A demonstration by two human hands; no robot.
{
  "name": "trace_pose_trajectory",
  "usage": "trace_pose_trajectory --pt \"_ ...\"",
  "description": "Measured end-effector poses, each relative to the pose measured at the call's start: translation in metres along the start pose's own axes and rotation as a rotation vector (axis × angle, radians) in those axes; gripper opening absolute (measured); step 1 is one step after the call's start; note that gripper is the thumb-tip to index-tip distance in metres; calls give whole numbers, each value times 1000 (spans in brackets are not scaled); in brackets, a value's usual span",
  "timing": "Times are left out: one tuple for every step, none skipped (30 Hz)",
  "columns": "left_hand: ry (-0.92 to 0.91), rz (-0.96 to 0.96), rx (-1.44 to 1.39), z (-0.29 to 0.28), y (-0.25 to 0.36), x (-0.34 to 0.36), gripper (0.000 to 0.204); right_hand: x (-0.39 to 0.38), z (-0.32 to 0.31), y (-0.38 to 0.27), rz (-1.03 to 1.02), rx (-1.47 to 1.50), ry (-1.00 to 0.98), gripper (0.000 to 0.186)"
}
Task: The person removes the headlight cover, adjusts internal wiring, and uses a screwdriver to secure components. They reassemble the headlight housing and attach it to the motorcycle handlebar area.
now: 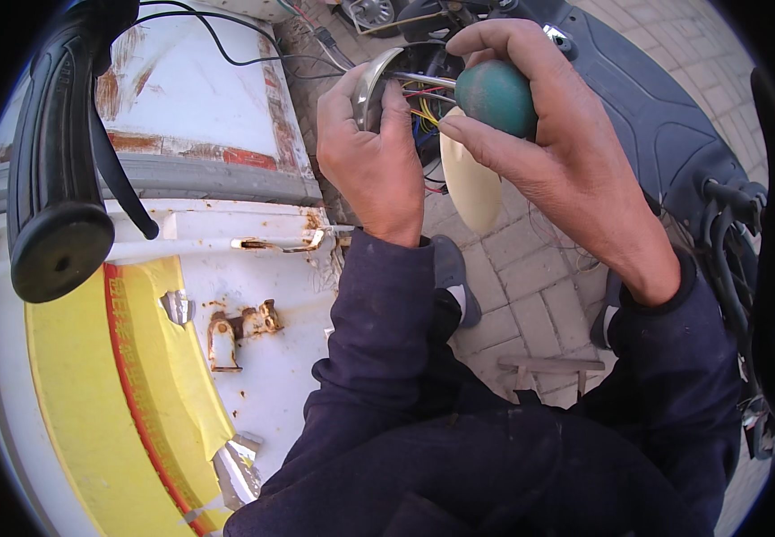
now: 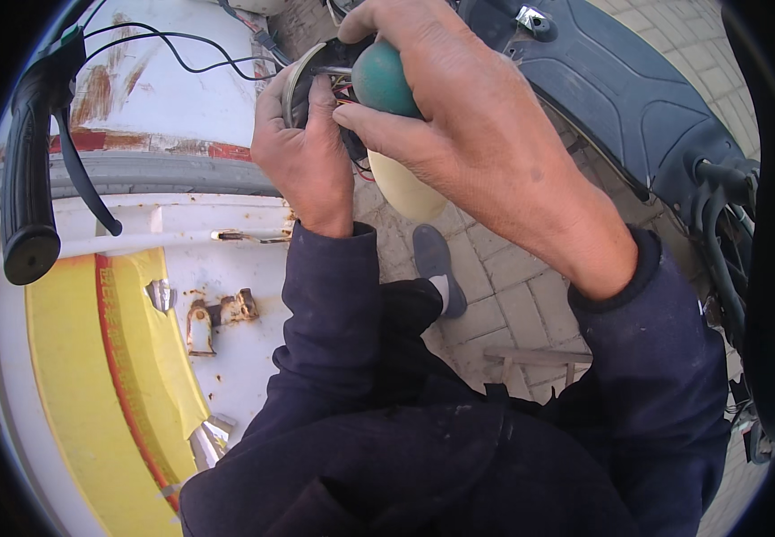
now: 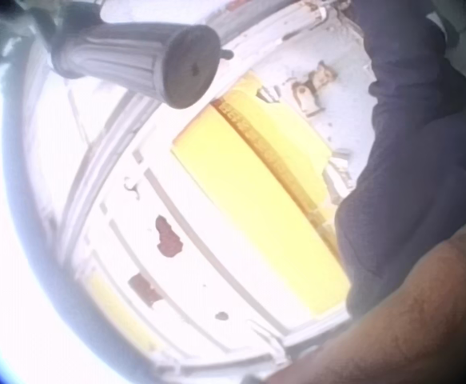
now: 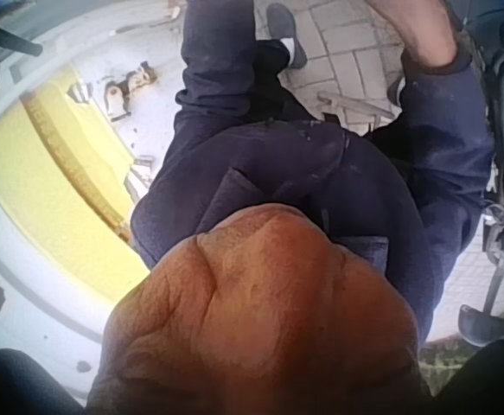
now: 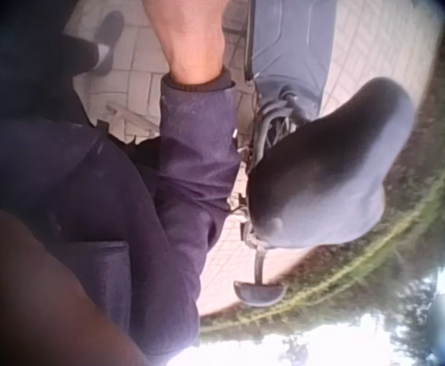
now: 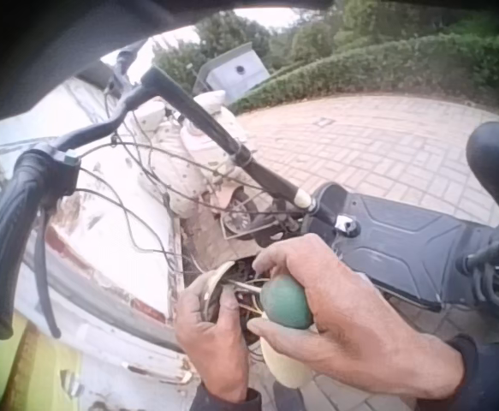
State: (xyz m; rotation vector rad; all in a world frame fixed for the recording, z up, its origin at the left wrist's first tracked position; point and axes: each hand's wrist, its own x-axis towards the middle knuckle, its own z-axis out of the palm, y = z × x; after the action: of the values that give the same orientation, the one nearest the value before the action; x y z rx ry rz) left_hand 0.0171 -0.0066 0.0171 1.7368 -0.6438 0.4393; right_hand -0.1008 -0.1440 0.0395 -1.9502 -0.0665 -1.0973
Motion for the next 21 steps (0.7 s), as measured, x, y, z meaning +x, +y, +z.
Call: trace_pose_trajectory --pt "1 13 6 0 1 -1 27 2 -5 3 -173 -200 -42 45" --pt "0 28 12 1 1 -1 27 3 -6 4 -236 -307 -16 44" --pt "-3 41 18 3 2 -1 26 3 -8 4 -212 -342 -53 41" --pt "-1 57 41 3 2 -2 26 2 -9 5 -188 -378 -90 39" --pt "1 70 66 4 3 -2 26 1 -9 5 -165 -413 -126 37" --pt "3 84 90 5 3 -2 26 -2 -6 4 -29 -261 -38 33" --pt "13 113 114 5 3 -3 25 -5 3 1 106 -107 50 31" --pt "24 141 137 7 3 -4 25 -8 8 0 244 51 92 30" --pt "35 169 160 7 2 -6 25 -11 9 0 463 295 137 32" --pt "55 209 183 8 1 -5 25 -13 10 0 684 543 133 36" --pt "54 230 236 7 0 -5 25 -15 9 0 904 793 127 41" --pt "54 253 288 6 -1 -5 25 -18 11 -1 963 938 172 42" --pt "53 278 340 5 -2 -4 25 -18 12 0 1010 862 137 43" --pt "55 228 260 4 -3 -2 25 -17 10 0 976 835 94 44" --pt "57 176 180 3 -4 1 25 -16 9 1 861 849 55 45" --pt "60 123 101 2 -4 2 25 -13 9 1 723 674 83 42" --pt "53 114 91 2 -4 3 25 -10 10 0 501 542 112 42" --pt "47 105 81 1 -3 3 25 -6 7 2 318 373 85 42" --pt "37 76 62 0 -2 2 25 -2 4 3 138 203 89 44" --pt "35 103 62 0 -1 2 24 2 -2 6 -4 -4 39 44" --pt "28 110 53 1 0 1 24 5 -7 7 -145 -211 -11 44"
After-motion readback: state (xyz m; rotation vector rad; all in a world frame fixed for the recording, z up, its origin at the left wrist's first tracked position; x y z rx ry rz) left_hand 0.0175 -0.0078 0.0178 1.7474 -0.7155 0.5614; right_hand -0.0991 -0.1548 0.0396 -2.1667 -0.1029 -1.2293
